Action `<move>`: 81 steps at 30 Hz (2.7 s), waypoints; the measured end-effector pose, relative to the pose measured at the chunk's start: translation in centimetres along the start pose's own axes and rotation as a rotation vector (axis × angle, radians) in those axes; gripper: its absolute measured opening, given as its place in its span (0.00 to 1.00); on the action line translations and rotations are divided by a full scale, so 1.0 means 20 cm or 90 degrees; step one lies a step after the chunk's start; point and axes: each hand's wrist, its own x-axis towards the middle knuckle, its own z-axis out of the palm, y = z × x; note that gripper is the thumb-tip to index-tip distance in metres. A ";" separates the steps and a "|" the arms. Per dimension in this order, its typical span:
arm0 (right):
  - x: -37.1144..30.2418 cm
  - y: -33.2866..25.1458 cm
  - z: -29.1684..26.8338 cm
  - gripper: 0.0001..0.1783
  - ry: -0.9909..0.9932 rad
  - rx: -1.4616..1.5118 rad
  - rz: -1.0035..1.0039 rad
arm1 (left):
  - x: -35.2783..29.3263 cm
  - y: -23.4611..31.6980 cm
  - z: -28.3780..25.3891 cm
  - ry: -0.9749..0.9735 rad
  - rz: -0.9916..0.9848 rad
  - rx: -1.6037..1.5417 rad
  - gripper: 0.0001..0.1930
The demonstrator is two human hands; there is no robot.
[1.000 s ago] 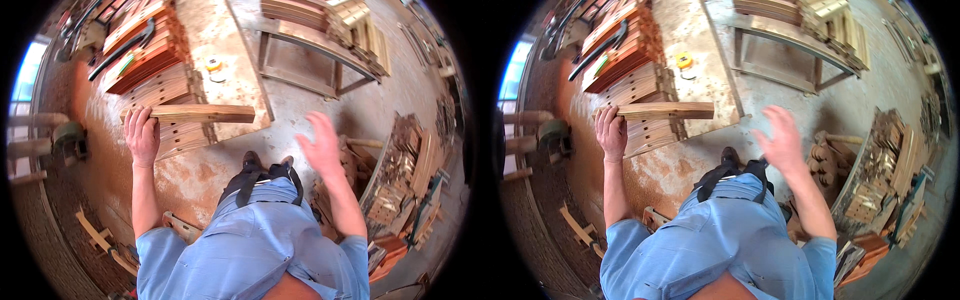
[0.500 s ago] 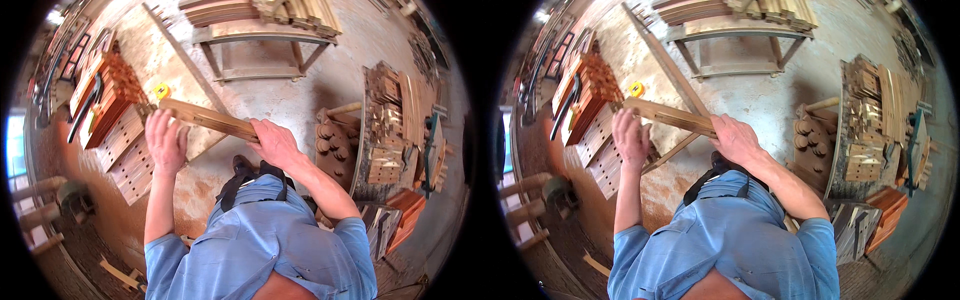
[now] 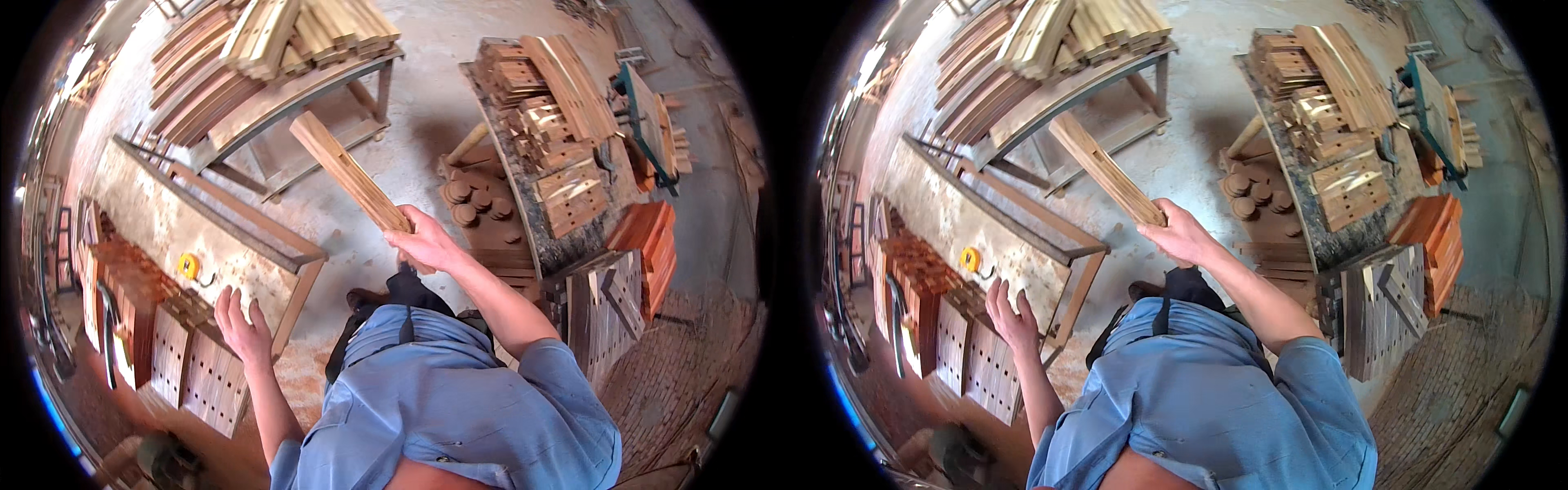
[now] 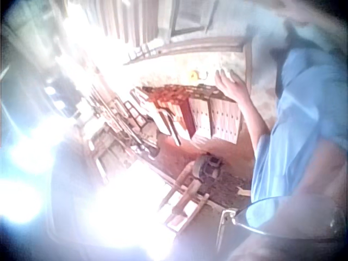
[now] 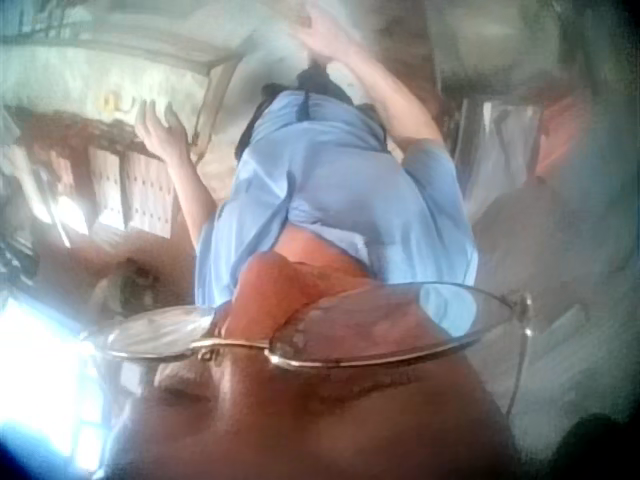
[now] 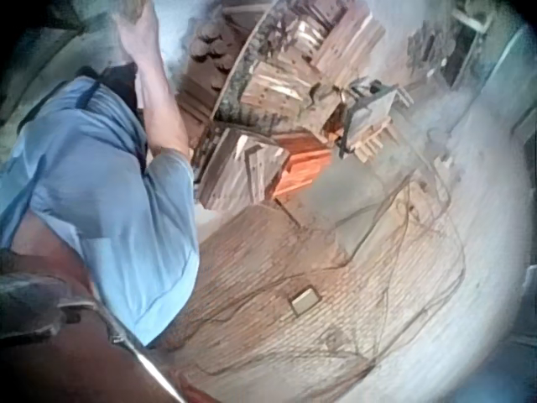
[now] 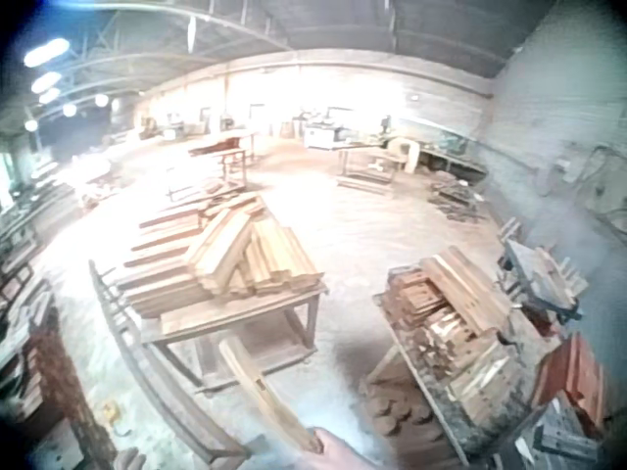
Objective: The person repeatedly picks up small wooden planks from a workbench and stacks them onto a nearby pile. The person handles the planks one by one, moving them from the bench to the growing stack on the floor.
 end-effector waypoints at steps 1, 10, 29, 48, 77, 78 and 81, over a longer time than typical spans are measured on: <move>0.00 0.02 -0.03 0.23 -0.032 0.100 0.049 | 0.00 0.01 0.01 -0.006 0.003 0.002 0.18; -0.03 0.17 -0.21 0.25 -0.168 0.744 0.063 | -0.01 0.04 0.05 -0.023 0.004 -0.017 0.17; -0.09 0.24 -0.45 0.23 -0.002 0.758 -0.009 | -0.04 0.04 0.10 -0.094 -0.020 -0.009 0.15; -0.11 0.19 -0.56 0.35 0.463 -0.158 0.087 | -0.04 0.03 0.12 -0.101 -0.005 0.010 0.14; 0.03 0.33 -0.82 0.29 -0.125 1.064 -0.143 | -0.05 0.11 0.20 -0.116 -0.047 0.017 0.14; 0.03 0.33 -0.82 0.29 -0.133 1.081 -0.148 | -0.05 0.12 0.20 -0.118 -0.050 0.016 0.14; 0.03 0.33 -0.84 0.29 -0.165 1.119 -0.174 | -0.04 0.15 0.21 -0.124 -0.057 0.010 0.14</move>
